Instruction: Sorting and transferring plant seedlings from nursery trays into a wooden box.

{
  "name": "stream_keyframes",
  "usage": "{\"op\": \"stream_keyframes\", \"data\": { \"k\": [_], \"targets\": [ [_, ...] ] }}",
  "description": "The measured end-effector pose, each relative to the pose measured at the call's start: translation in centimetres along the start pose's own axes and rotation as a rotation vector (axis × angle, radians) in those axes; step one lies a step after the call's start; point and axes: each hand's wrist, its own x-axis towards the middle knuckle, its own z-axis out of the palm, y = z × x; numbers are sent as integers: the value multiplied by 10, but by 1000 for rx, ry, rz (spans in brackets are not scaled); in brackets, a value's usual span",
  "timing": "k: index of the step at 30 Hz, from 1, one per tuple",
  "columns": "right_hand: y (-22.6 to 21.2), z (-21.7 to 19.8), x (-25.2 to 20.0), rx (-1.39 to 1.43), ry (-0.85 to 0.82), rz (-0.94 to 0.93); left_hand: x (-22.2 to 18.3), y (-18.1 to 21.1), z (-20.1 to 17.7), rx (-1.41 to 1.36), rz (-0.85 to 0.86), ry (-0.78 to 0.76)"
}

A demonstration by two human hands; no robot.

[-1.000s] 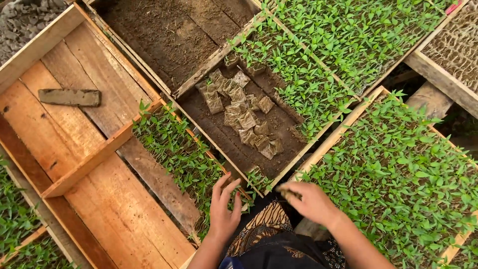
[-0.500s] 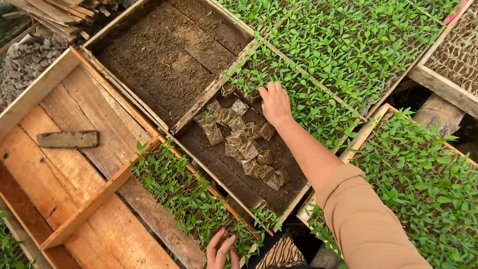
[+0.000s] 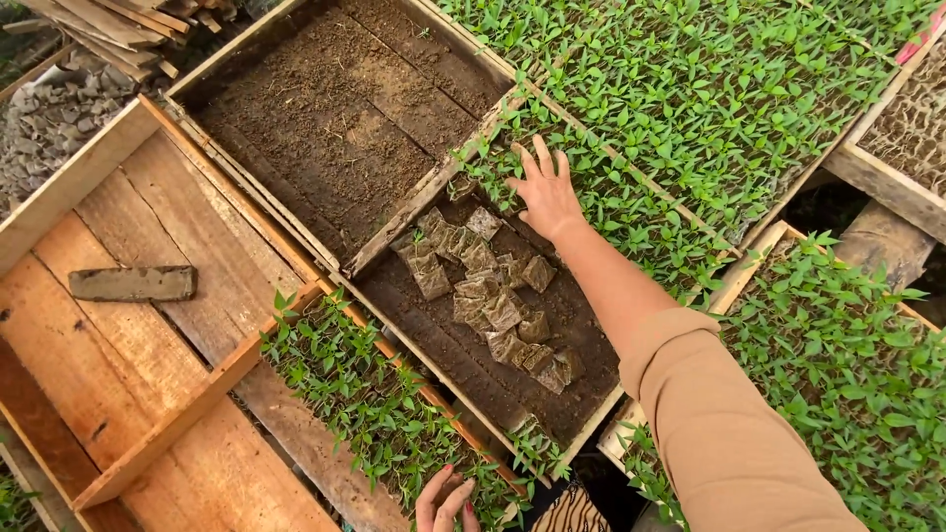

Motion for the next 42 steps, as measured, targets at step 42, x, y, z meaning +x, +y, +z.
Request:
{"op": "stream_keyframes", "data": {
  "k": [42],
  "targets": [
    [-128,-89,-344,782,-55,464,-59,111,59,-780,-599,-423]
  ]
}}
